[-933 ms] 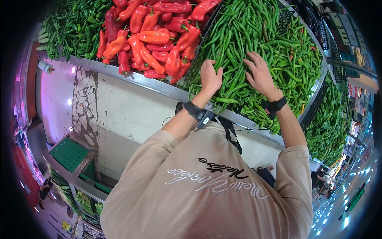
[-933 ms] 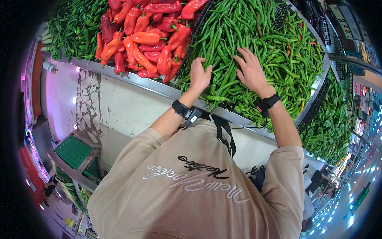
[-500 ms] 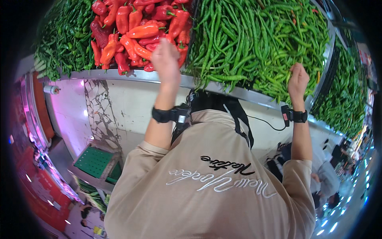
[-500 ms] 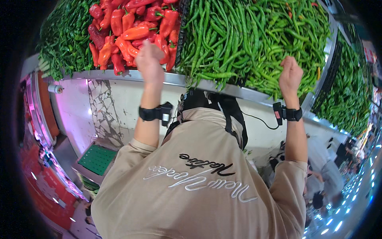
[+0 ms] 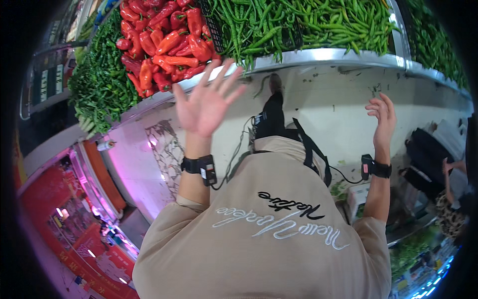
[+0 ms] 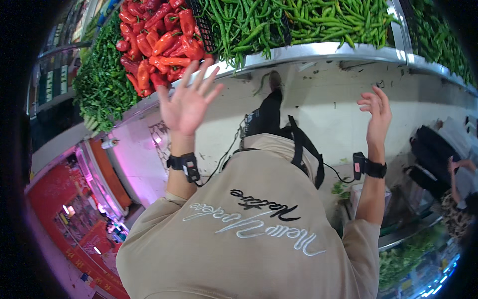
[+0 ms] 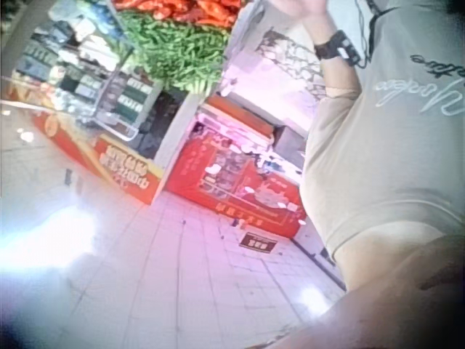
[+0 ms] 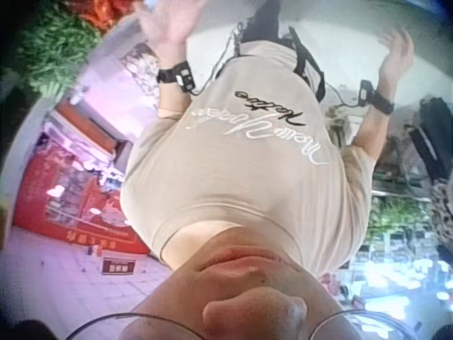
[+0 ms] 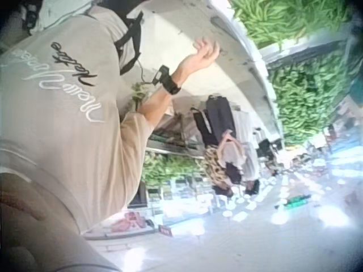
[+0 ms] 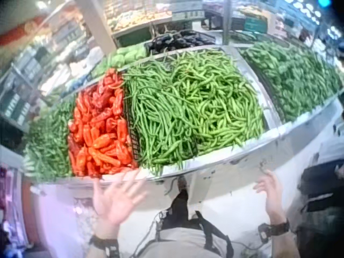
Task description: The person sorts and organizes various types of peppers in supermarket bins by hand, moving them between sections and leveling the displays.
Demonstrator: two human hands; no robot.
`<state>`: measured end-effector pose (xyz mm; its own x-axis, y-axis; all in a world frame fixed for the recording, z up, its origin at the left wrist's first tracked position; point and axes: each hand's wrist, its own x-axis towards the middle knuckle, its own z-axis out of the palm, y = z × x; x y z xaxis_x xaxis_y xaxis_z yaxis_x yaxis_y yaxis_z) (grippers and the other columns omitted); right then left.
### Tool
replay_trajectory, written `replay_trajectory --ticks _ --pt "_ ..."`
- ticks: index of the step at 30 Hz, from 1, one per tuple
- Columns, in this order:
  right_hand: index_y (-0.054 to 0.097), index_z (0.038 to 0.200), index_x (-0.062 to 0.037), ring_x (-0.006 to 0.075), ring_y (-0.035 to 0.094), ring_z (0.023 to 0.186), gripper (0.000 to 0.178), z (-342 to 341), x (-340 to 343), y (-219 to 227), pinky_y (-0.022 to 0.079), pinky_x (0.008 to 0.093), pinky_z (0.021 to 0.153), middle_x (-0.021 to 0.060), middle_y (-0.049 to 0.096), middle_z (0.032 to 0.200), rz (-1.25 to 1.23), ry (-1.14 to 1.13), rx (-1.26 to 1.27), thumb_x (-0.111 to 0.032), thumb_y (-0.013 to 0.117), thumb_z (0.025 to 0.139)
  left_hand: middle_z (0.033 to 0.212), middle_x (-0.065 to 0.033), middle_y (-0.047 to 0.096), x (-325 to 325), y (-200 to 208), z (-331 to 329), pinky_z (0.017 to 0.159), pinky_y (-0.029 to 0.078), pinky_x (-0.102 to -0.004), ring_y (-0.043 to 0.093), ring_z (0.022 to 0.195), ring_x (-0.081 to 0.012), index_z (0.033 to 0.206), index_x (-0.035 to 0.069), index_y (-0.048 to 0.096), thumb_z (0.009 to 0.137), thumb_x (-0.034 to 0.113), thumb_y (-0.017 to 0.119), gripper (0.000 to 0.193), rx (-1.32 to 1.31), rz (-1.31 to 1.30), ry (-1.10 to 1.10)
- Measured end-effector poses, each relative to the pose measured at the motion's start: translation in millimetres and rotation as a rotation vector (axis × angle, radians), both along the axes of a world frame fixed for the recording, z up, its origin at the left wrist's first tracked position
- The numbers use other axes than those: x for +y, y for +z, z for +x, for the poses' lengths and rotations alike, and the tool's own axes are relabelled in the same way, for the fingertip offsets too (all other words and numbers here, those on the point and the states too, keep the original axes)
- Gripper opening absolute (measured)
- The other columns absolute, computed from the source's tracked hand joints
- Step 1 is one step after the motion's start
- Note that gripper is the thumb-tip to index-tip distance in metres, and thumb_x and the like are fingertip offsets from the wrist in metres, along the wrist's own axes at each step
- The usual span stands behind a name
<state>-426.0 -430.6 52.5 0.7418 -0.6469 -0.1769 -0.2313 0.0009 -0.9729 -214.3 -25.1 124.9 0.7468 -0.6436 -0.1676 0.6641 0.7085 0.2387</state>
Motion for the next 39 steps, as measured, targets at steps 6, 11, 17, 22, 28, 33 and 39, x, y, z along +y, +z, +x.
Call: replay_trajectory --ticks 6,11,17,22,28,33,39 --pt "0.051 0.133 0.0040 0.0193 0.066 0.096 0.039 -144 38 -18 0.051 0.0287 0.074 0.0164 0.064 0.118 0.182 -0.212 -0.016 -0.023 0.045 0.106 0.163 -0.0241 0.009 -22 1 -81 0.124 0.004 -0.0534 -0.001 0.153 -0.0376 0.151 -0.008 0.026 0.102 0.052 0.034 0.078 -0.084 -0.011 -0.207" --pt "0.053 0.129 0.0034 0.0178 0.066 0.093 0.038 -206 70 -35 0.050 0.0281 0.074 0.0137 0.065 0.112 0.321 -0.322 -0.044 -0.025 0.045 0.106 0.149 -0.0239 0.044 -14 -3 -114 0.122 0.022 -0.0488 0.035 0.144 -0.0366 0.132 -0.009 0.055 0.106 0.028 0.040 0.048 -0.243 0.249 -0.256" --pt "0.057 0.122 0.0017 0.0153 0.065 0.087 0.034 -207 97 -42 0.048 0.0275 0.071 0.0103 0.065 0.103 0.342 -0.278 -0.008 -0.025 0.045 0.105 0.103 -0.0140 0.070 5 -8 -126 0.100 0.050 -0.0426 0.068 0.098 -0.0276 0.095 0.001 0.070 0.098 0.013 0.060 0.016 -0.458 0.595 -0.214" --pt "0.059 0.118 0.0010 0.0149 0.064 0.082 0.032 -184 103 -47 0.048 0.0277 0.070 0.0096 0.066 0.098 0.350 -0.193 -0.001 -0.025 0.046 0.105 0.085 -0.0087 0.062 19 -6 -120 0.084 0.052 -0.0393 0.062 0.081 -0.0229 0.080 0.004 0.058 0.103 0.023 0.052 0.030 -0.336 0.562 -0.142" --pt "0.059 0.116 0.0008 0.0147 0.064 0.080 0.031 -156 105 -43 0.048 0.0270 0.068 0.0090 0.065 0.096 0.332 -0.105 0.011 -0.025 0.046 0.104 0.082 -0.0098 0.061 28 1 -126 0.079 0.051 -0.0379 0.062 0.078 -0.0247 0.077 0.004 0.057 0.107 0.033 0.044 0.043 -0.274 0.475 -0.137" --pt "0.059 0.115 0.0009 0.0145 0.064 0.079 0.030 -150 106 -45 0.048 0.0266 0.068 0.0089 0.065 0.095 0.352 -0.094 0.016 -0.024 0.047 0.104 0.085 -0.0102 0.063 23 18 -137 0.078 0.050 -0.0356 0.063 0.079 -0.0244 0.077 0.002 0.059 0.106 0.033 0.046 0.044 -0.274 0.588 -0.105" --pt "0.060 0.114 0.0003 0.0141 0.064 0.078 0.027 -158 110 -51 0.048 0.0254 0.066 0.0082 0.065 0.093 0.369 -0.126 0.047 -0.021 0.048 0.103 0.074 -0.0030 0.045 23 10 -136 0.071 0.043 -0.0325 0.046 0.068 -0.0178 0.072 0.009 0.046 0.105 0.029 0.047 0.038 -0.384 0.687 -0.114"
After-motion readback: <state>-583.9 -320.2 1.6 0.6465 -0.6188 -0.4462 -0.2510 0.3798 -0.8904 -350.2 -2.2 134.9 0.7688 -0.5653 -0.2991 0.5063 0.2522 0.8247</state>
